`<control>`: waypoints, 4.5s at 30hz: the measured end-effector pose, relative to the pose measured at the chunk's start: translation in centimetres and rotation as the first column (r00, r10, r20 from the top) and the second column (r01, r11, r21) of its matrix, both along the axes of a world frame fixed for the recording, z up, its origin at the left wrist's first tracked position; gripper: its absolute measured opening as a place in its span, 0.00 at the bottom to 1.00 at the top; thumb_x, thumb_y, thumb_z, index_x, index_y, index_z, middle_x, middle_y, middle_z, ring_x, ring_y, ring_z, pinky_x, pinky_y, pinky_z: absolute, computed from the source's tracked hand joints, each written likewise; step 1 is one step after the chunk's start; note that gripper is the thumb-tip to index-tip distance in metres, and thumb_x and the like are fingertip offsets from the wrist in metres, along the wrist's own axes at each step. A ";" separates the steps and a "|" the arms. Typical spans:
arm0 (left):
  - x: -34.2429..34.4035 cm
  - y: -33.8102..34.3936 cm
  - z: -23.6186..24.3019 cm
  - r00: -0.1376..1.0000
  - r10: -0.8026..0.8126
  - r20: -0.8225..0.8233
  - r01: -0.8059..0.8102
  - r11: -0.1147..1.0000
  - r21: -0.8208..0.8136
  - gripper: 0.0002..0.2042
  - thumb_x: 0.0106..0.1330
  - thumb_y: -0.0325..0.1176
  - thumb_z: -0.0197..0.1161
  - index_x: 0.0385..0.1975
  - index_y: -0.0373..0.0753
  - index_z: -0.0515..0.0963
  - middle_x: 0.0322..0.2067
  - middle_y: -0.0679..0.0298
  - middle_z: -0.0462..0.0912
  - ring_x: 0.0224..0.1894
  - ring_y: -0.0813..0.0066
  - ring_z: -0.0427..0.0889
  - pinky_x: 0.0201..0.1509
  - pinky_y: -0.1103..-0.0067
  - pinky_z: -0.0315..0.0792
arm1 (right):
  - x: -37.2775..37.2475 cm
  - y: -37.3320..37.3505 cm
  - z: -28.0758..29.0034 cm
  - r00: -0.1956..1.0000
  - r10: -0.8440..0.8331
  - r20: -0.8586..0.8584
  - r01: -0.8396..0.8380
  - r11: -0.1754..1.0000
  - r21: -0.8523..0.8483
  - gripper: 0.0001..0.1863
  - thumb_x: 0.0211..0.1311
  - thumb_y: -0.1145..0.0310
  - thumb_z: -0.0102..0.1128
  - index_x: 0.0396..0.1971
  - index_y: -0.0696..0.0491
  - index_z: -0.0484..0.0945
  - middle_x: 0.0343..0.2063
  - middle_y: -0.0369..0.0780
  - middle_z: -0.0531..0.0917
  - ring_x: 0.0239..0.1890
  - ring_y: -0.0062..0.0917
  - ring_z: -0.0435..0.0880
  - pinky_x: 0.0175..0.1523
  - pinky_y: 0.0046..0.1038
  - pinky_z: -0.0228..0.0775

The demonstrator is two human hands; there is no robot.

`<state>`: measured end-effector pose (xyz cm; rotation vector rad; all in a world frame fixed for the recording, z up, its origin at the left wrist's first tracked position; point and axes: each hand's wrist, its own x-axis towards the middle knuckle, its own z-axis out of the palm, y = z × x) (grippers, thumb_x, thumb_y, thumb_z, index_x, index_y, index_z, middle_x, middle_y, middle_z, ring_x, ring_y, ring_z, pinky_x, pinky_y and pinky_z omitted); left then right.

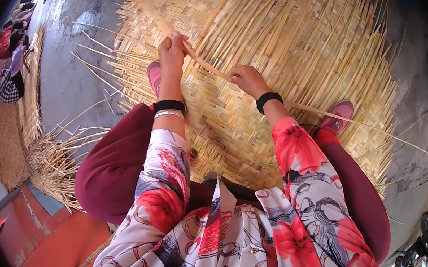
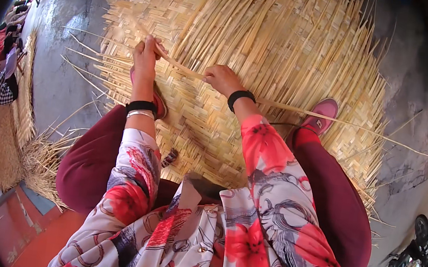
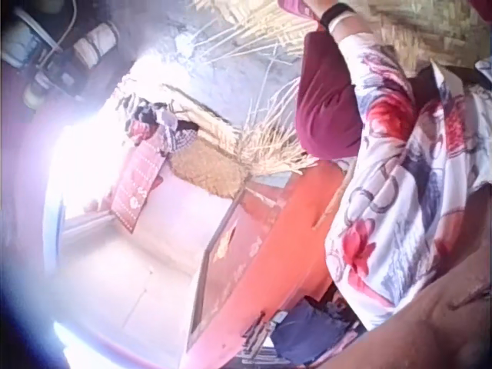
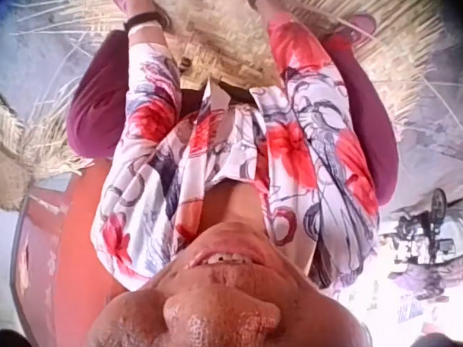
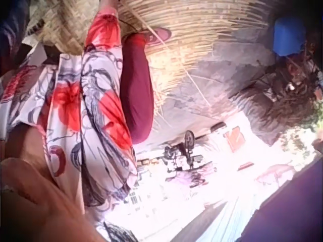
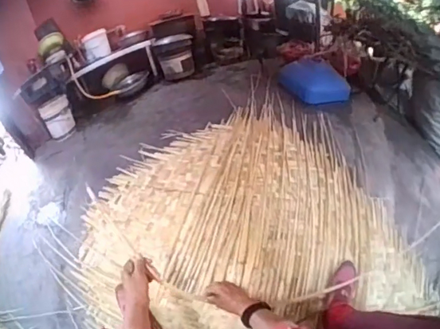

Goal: Weaving thin strips of bamboo or reed together by hand to create a large circular mat.

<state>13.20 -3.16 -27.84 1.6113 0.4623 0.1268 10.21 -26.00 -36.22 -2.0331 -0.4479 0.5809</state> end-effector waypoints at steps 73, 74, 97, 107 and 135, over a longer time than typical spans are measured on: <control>0.8 0.2 -4.5 0.980 -0.199 0.026 0.201 0.965 -0.169 0.03 0.59 0.22 0.58 0.28 0.35 0.79 0.27 0.62 0.82 0.23 0.81 0.74 0.23 0.84 0.66 | 1.2 4.7 -0.9 0.982 -0.190 0.004 0.186 0.969 0.164 0.10 0.51 0.67 0.63 0.26 0.58 0.74 0.23 0.44 0.80 0.28 0.40 0.78 0.36 0.34 0.70; 1.8 -0.2 -3.8 0.971 -0.238 0.002 0.227 0.926 -0.300 0.04 0.59 0.23 0.57 0.29 0.34 0.79 0.27 0.61 0.82 0.24 0.80 0.75 0.24 0.85 0.66 | 1.6 4.2 -1.0 0.983 -0.178 -0.031 0.181 0.978 0.104 0.12 0.50 0.64 0.66 0.23 0.56 0.74 0.21 0.43 0.78 0.26 0.38 0.77 0.34 0.34 0.68; 6.0 -2.0 -11.0 0.575 -0.636 -0.514 0.815 0.389 0.430 0.14 0.52 0.41 0.67 0.23 0.34 0.79 0.19 0.60 0.80 0.21 0.72 0.79 0.28 0.73 0.73 | -1.9 5.1 -0.6 0.762 -0.645 -0.056 0.645 0.747 0.163 0.09 0.61 0.73 0.57 0.24 0.58 0.70 0.22 0.35 0.82 0.21 0.10 0.67 0.26 0.18 0.62; 4.4 -2.4 -12.0 0.616 -0.541 -0.573 0.757 0.205 0.620 0.11 0.53 0.37 0.62 0.30 0.36 0.80 0.32 0.53 0.82 0.33 0.57 0.82 0.38 0.67 0.76 | -2.2 5.4 0.1 0.806 -0.562 -0.185 0.591 0.778 0.213 0.07 0.63 0.73 0.54 0.25 0.58 0.70 0.31 0.35 0.84 0.24 0.08 0.66 0.28 0.16 0.61; 4.7 -2.3 -12.0 0.604 -0.686 -0.405 0.795 0.483 0.367 0.12 0.54 0.36 0.67 0.20 0.34 0.74 0.18 0.57 0.77 0.20 0.66 0.78 0.25 0.71 0.70 | -1.0 3.8 -0.5 0.849 -0.517 -0.107 0.522 0.853 0.026 0.14 0.60 0.70 0.51 0.43 0.60 0.75 0.24 0.40 0.77 0.23 0.22 0.72 0.31 0.27 0.66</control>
